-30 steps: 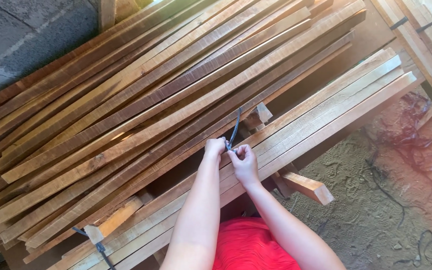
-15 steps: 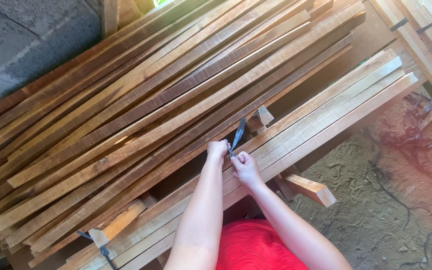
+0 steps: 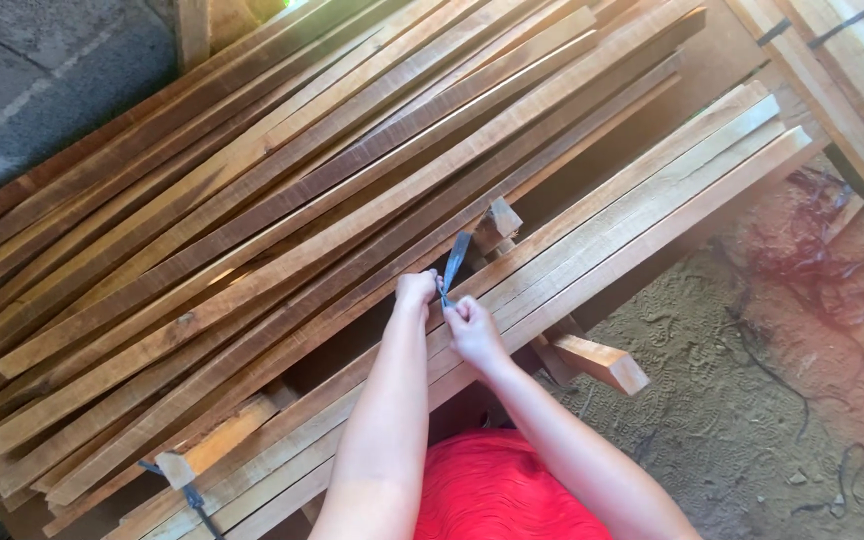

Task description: The person bundles a stack of wooden planks using a black strap. They wrap the strap around the wood, pull it tight, and tie a knot to secure the bundle. The person then lifts the bundle and places it on top of a larger stack of similar planks.

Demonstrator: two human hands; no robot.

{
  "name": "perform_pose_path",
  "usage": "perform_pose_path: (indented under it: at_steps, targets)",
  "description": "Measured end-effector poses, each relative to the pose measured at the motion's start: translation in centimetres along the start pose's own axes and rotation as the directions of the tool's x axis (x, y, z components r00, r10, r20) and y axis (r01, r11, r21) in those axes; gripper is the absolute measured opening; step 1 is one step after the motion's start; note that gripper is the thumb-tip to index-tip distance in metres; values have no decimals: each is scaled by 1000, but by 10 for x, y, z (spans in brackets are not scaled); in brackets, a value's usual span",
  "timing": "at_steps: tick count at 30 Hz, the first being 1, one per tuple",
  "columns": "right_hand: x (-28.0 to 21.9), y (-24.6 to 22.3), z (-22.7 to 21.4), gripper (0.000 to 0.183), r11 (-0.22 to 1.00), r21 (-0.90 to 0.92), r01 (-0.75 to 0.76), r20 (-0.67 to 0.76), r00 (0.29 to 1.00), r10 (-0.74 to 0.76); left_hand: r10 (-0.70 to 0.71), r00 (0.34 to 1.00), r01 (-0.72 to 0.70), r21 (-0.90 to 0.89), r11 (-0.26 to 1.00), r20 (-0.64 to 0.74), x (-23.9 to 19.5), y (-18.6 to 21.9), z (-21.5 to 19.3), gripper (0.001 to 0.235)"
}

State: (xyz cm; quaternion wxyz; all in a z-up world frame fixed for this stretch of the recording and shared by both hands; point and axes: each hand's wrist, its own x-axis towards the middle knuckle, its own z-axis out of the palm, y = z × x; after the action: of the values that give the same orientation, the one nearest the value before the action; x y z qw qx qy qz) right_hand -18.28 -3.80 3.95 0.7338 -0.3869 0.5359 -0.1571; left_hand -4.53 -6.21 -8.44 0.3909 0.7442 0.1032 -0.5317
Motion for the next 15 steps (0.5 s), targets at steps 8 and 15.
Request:
perform_pose_path:
  at_steps: [8,15]
  targets:
    - [-31,1,-6,30,973,-198,115,-42,991,-126,82,996,-84,70,994,40,-3,-6,-8,29]
    - [-61,43,-93,20,874,-421,242,-277,884,-378,250,894,-406,434,804,373,-101,38,-48,45]
